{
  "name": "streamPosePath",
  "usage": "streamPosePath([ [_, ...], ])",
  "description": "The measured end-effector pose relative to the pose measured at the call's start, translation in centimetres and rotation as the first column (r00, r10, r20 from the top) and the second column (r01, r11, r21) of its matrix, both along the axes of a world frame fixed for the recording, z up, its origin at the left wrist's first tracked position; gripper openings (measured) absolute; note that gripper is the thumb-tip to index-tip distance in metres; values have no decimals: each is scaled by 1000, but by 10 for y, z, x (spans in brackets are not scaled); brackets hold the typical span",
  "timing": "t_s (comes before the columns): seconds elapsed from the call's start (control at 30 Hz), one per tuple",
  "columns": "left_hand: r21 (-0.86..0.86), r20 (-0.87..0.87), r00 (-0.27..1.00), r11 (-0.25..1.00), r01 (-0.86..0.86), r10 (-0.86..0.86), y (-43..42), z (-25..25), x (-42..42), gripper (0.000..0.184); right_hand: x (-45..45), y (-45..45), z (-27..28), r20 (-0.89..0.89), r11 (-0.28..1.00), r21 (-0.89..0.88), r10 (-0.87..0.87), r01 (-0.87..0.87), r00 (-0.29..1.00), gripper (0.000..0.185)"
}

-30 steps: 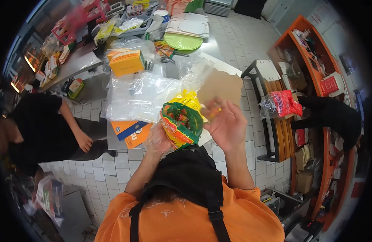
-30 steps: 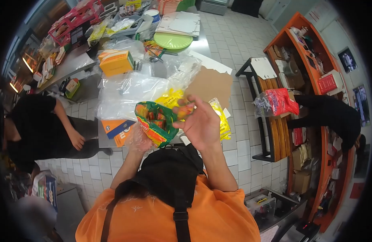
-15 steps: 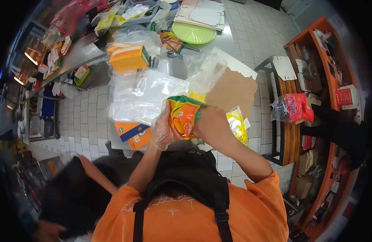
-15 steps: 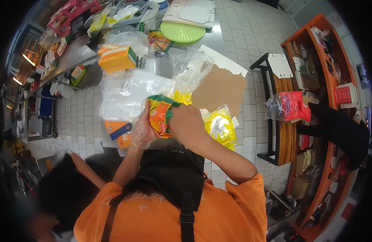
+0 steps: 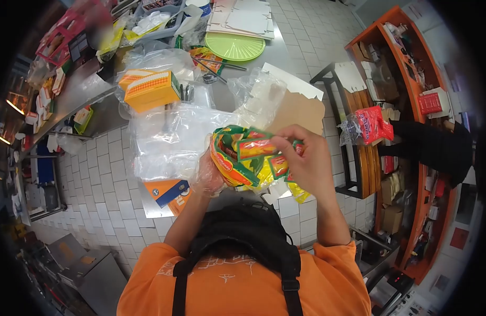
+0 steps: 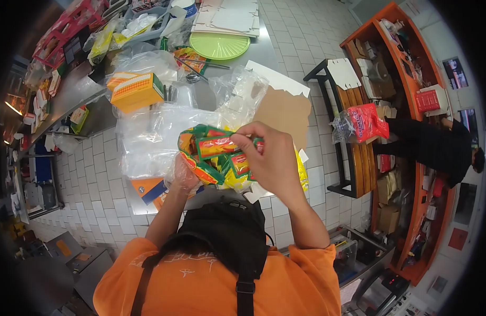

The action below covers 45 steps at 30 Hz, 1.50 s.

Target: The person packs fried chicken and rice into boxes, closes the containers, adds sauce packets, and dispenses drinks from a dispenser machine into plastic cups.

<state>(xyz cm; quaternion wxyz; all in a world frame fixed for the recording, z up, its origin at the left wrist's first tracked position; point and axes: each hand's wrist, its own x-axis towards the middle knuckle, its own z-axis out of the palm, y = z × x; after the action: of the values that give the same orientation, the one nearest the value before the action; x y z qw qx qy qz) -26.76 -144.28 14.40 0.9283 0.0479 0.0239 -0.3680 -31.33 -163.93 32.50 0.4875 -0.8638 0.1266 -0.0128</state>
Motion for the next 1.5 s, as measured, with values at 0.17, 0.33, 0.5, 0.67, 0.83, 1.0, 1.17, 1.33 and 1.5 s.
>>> streamPosePath([
  [0.17,-72,-9,999,996,-53,53,20,-4,10,49,-3,-7,-42,55,785,615,-131,70,990,20],
  [0.33,159,145,978,972,-171,148,94,55,64,38,-9,-4,-52,-65,504,857,-104,109,992,19],
  [0.5,355,332,925,885,-302,182,195,77,227,38,-19,-9,-75,-112,558,804,-198,206,974,25],
  [0.67,561,353,932,778,-282,84,194,88,376,44,-21,-17,-103,-202,536,800,-184,271,962,24],
  [0.83,609,789,586,-355,-709,183,173,110,256,43,-18,-21,-134,-306,573,781,4,249,952,19],
  [1.0,870,490,865,4,-492,-105,201,95,-8,50,12,54,-98,-456,732,680,389,32,800,17],
  [1.17,751,643,766,188,-633,13,195,104,-114,85,-22,224,-138,-310,409,913,685,5,659,18],
  [1.33,672,682,559,-103,-733,471,323,48,-158,44,-82,411,-161,-263,448,886,696,-118,668,31],
  [1.5,717,324,323,-8,-697,889,471,33,-236,28,-87,498,-204,-463,407,873,866,268,192,42],
])
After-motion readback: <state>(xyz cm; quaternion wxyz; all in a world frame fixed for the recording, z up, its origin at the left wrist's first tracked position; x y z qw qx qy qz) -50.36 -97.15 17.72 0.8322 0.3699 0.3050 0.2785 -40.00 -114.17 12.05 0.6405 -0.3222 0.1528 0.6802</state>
